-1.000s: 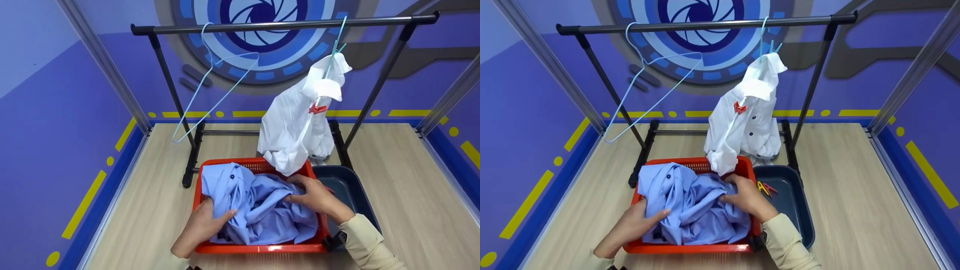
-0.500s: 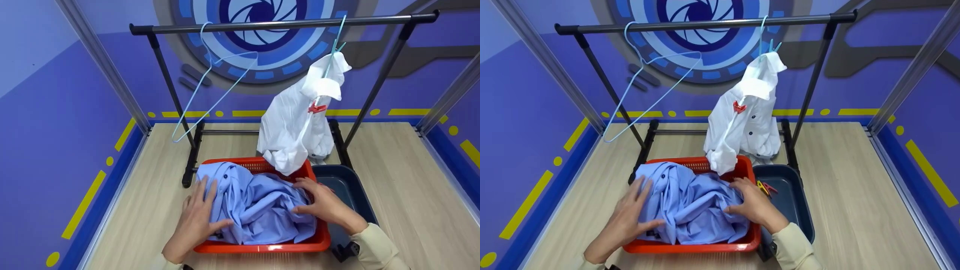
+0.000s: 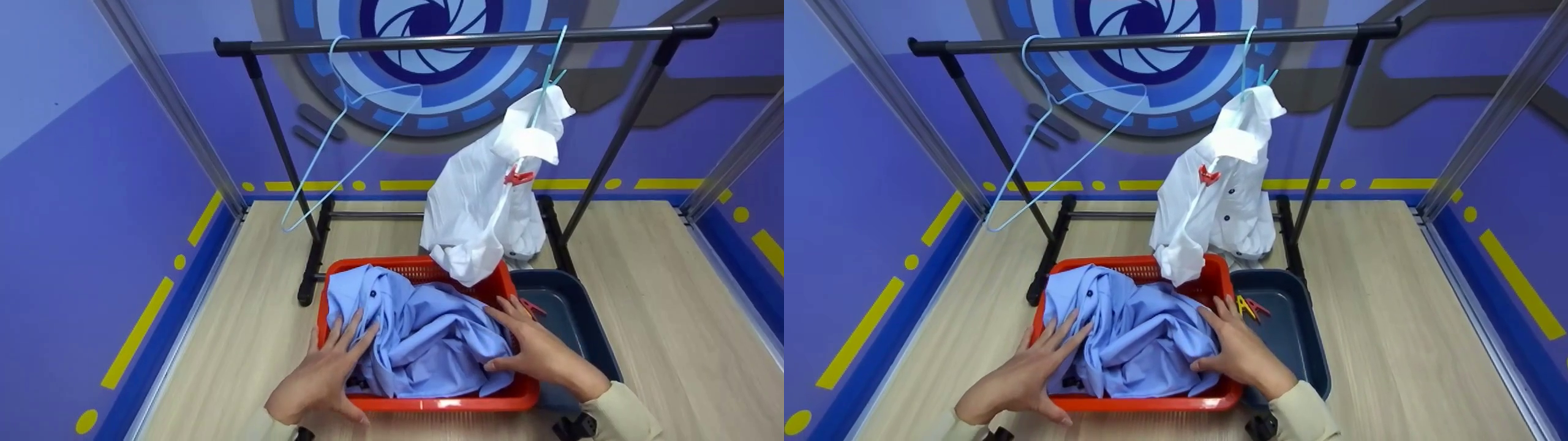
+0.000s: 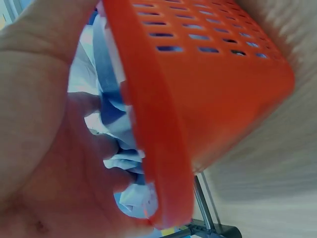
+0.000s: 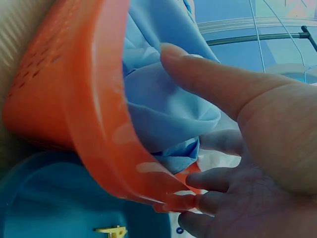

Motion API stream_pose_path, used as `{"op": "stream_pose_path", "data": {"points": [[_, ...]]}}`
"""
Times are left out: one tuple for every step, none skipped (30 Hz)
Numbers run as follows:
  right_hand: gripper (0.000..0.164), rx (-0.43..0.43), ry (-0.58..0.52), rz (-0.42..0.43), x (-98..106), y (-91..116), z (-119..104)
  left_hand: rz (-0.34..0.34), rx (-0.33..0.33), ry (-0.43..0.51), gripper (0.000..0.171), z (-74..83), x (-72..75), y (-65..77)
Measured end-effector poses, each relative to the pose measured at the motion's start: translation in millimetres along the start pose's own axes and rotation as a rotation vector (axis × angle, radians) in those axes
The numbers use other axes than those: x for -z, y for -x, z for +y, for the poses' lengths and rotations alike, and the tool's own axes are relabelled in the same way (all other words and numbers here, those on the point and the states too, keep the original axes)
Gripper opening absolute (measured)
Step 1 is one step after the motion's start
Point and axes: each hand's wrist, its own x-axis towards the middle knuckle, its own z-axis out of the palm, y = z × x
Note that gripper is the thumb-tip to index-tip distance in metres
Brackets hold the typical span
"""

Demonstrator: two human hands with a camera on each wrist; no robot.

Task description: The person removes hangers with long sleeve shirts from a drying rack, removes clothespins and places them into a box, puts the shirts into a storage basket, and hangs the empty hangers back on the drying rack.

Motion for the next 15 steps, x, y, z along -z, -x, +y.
{"op": "stream_pose_path", "data": {"points": [[0.094,0.0,-0.001,0.003,-1,0,1,0.0,-0.003,0.001,0.135,-1.5,0.6,-1.2],[0.094,0.003,-0.001,0.004,-1,0,1,0.0,-0.006,0.003,0.134,-3.3,1.3,-2.3],[0.094,0.004,-0.003,0.006,-2,-1,2,0.003,-0.011,0.004,0.133,-5.2,1.9,-3.5],[0.094,0.004,-0.004,0.008,-2,-1,2,0.008,-0.017,0.008,0.133,-7.3,2.4,-5.0],[0.094,0.003,-0.007,0.011,-2,-1,2,0.012,-0.024,0.011,0.132,-9.4,2.9,-6.5],[0.093,0.001,-0.014,0.013,-2,-1,3,0.016,-0.031,0.01,0.132,-11.4,3.4,-7.9],[0.093,-0.001,-0.019,0.015,-2,-2,3,0.019,-0.038,0.011,0.132,-13.5,3.9,-9.0],[0.093,0.0,-0.023,0.016,-2,-2,3,0.019,-0.044,0.014,0.131,-15.4,4.4,-10.2],[0.093,0.0,-0.025,0.018,-3,-2,3,0.018,-0.047,0.016,0.13,-17.1,5.0,-11.4],[0.094,0.003,-0.025,0.017,-3,-2,3,0.018,-0.05,0.013,0.13,-18.6,5.6,-12.5],[0.095,0.007,-0.023,0.016,-3,-3,3,0.017,-0.052,0.01,0.129,-19.8,6.4,-13.5],[0.097,0.014,-0.014,0.012,-4,-3,4,0.015,-0.052,0.005,0.129,-20.8,7.1,-14.5],[0.1,0.021,-0.004,0.008,-5,-3,4,0.014,-0.053,0.001,0.129,-21.8,7.8,-15.4],[0.102,0.027,0.007,0.003,-5,-3,5,0.011,-0.053,-0.003,0.129,-22.5,8.5,-16.3],[0.104,0.032,0.016,-0.002,-6,-4,6,0.011,-0.054,-0.009,0.129,-22.9,9.3,-17.0]]}}
